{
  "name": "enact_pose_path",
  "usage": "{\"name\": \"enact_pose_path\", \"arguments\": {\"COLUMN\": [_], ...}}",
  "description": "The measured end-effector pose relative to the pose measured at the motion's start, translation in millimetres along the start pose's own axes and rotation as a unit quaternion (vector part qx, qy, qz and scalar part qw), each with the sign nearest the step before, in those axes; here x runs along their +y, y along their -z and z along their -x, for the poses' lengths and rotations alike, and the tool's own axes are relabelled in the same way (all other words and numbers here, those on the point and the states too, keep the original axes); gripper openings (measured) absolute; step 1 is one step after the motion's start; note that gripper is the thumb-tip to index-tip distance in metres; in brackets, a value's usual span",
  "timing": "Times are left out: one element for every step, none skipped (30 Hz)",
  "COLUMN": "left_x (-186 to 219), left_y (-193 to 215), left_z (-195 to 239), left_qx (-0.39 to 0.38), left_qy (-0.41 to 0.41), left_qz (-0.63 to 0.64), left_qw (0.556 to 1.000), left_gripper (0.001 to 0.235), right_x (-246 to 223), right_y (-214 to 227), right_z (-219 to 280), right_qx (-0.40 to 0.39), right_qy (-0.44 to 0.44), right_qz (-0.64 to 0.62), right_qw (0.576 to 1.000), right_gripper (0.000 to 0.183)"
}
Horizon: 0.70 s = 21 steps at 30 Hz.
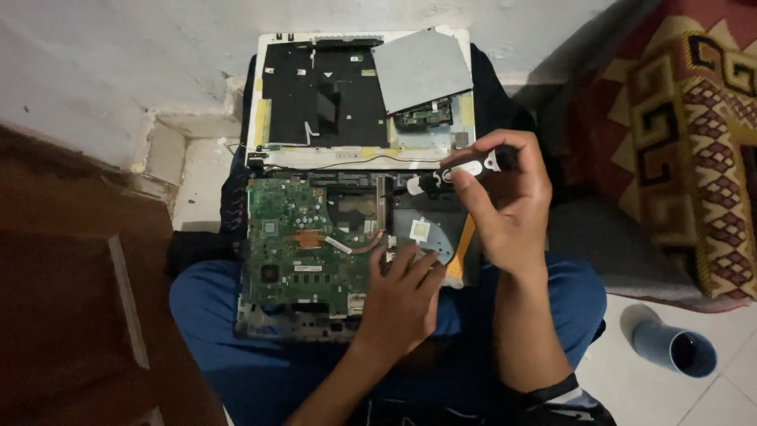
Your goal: The person sits on the floor and works on a disassembled laptop motherboard. They use a screwdriver to tighten screws on the circuit board and handle various internal components.
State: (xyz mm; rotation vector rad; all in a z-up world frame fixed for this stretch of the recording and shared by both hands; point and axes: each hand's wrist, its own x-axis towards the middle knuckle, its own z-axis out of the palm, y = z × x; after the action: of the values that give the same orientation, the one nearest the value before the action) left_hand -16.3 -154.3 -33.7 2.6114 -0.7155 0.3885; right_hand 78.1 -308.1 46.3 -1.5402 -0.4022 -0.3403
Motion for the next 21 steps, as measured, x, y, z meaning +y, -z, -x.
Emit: {"name": "enact_pose_path", "arguments": {"left_x": [-1,-2,-3,-4,-5,-5,-6,-6,-6,-6,-6,-5,-3,-1,-3,-4,-5,-6,-6,-7,-15], "left_y": [-1,-1,-2,-2,-3,-3,-3,-3,-5,-6,-8,-5,-3,-1,-2,-2,-3,4,10,16,21], "left_z": [-1,-1,-1,-1,0,0,2,3,4,5,5,3,1,-1,1,2,4,3,3,4,8], "left_qx": [0.004,0.009,0.011,0.004,-0.004,-0.004,0.0,0.003,0.003,0.008,0.014,0.014,0.027,0.04,0.041,0.038,0.036,0.038,0.07,0.101,0.104], "left_qy": [-0.012,-0.024,-0.024,-0.015,-0.006,-0.005,-0.008,-0.011,-0.009,-0.014,-0.02,-0.02,-0.013,-0.006,-0.006,-0.004,0.0,0.003,0.008,0.012,0.017], "left_qz": [-0.011,-0.022,-0.023,-0.01,0.003,0.003,-0.001,-0.004,-0.004,-0.005,-0.005,-0.006,0.001,0.008,0.008,0.013,0.017,0.016,0.026,0.035,0.033], "left_qw": [1.0,0.999,0.999,1.0,1.0,1.0,1.0,1.0,1.0,1.0,1.0,1.0,1.0,0.999,0.999,0.999,0.999,0.999,0.997,0.994,0.994], "left_gripper": [0.028,0.033,0.033,0.03,0.027,0.027,0.025,0.022,0.022,0.022,0.021,0.021,0.015,0.01,0.01,0.014,0.018,0.018,0.013,0.009,0.009], "right_x": [-1,-2,-1,0,1,2,3,5,5,5,4,4,4,4,5,5,6,6,5,5,5], "right_y": [0,-1,-1,-1,-2,-1,-1,-2,-2,-3,-3,-4,-4,-4,-3,-3,-3,-4,-6,-9,-12], "right_z": [0,-1,-1,-1,-1,-1,0,0,0,0,0,0,0,1,1,1,0,1,2,2,4], "right_qx": [-0.004,-0.009,-0.01,-0.01,-0.01,-0.011,-0.011,-0.01,-0.011,-0.011,-0.01,-0.011,-0.01,-0.008,-0.009,-0.004,-0.001,-0.004,0.0,0.005,-0.001], "right_qy": [0.006,0.013,0.014,0.016,0.016,0.017,0.01,0.004,0.004,0.004,0.006,0.006,-0.001,-0.008,-0.007,-0.002,0.004,0.005,-0.001,-0.007,-0.007], "right_qz": [0.011,0.022,0.023,0.023,0.023,0.023,0.014,0.005,0.005,0.009,0.013,0.013,0.012,0.01,0.01,0.021,0.031,0.029,0.01,-0.01,-0.012], "right_qw": [1.0,1.0,1.0,1.0,1.0,1.0,1.0,1.0,1.0,1.0,1.0,1.0,1.0,1.0,1.0,1.0,1.0,1.0,1.0,1.0,1.0], "right_gripper": [0.024,0.024,0.024,0.024,0.025,0.025,0.025,0.025,0.025,0.024,0.024,0.024,0.025,0.025,0.025,0.025,0.025,0.025,0.025,0.025,0.025]}}
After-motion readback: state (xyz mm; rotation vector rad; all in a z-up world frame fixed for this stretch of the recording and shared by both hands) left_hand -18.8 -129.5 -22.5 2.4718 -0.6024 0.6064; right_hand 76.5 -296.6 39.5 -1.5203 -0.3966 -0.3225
